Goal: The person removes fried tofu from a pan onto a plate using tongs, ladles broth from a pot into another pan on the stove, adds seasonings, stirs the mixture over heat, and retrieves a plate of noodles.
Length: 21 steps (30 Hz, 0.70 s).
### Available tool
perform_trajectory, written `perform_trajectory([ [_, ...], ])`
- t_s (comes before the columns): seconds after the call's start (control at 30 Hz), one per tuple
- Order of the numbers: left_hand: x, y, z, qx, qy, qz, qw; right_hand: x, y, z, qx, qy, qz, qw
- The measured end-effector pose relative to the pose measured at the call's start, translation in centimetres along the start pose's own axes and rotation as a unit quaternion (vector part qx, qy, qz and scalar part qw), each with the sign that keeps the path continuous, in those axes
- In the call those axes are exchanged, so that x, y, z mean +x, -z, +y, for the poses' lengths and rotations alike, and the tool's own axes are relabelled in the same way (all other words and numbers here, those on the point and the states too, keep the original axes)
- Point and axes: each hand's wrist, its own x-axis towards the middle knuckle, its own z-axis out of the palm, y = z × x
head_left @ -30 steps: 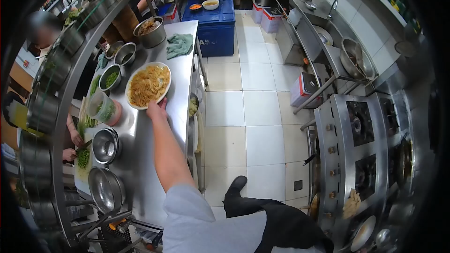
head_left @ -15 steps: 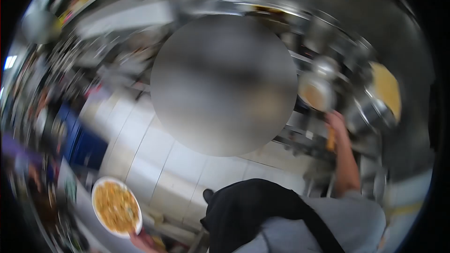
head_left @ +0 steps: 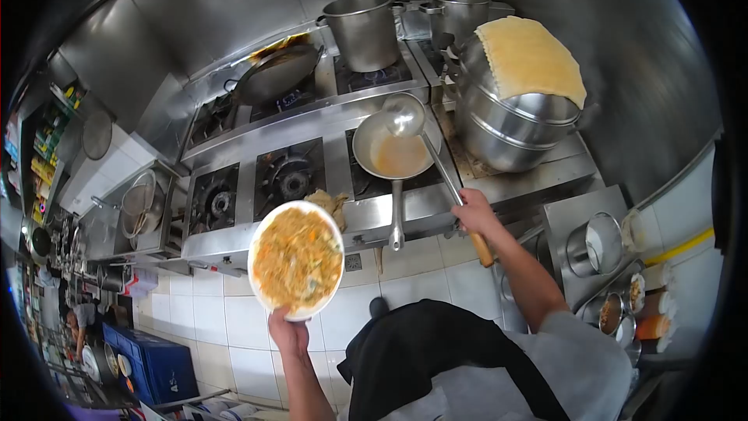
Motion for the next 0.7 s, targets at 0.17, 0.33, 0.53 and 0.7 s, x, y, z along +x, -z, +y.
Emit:
perform_trajectory([
  [0.17,9.2,-9.0,-1.1,0.058,0.030,-0.095,0.993,-0.9,0.9,-0.2,-0.005,-0.036,0.045,0.998],
  [0.33,17.9,-15.2,-1.1,0.195,0.018,-0.145,0.970,-0.9,1.2,-0.1,-0.028,-0.066,0.061,0.996],
  [0.53,27.5,-21.3,-0.4,0.298,0.072,-0.240,0.921,0.4,-0.3,0.0,-0.043,-0.091,0.115,0.988],
  [0.7,31.1,-26.7,-2.2,0.361,0.099,-0.295,0.879,1.1,-1.2,-0.7,-0.091,-0.090,0.136,0.982],
])
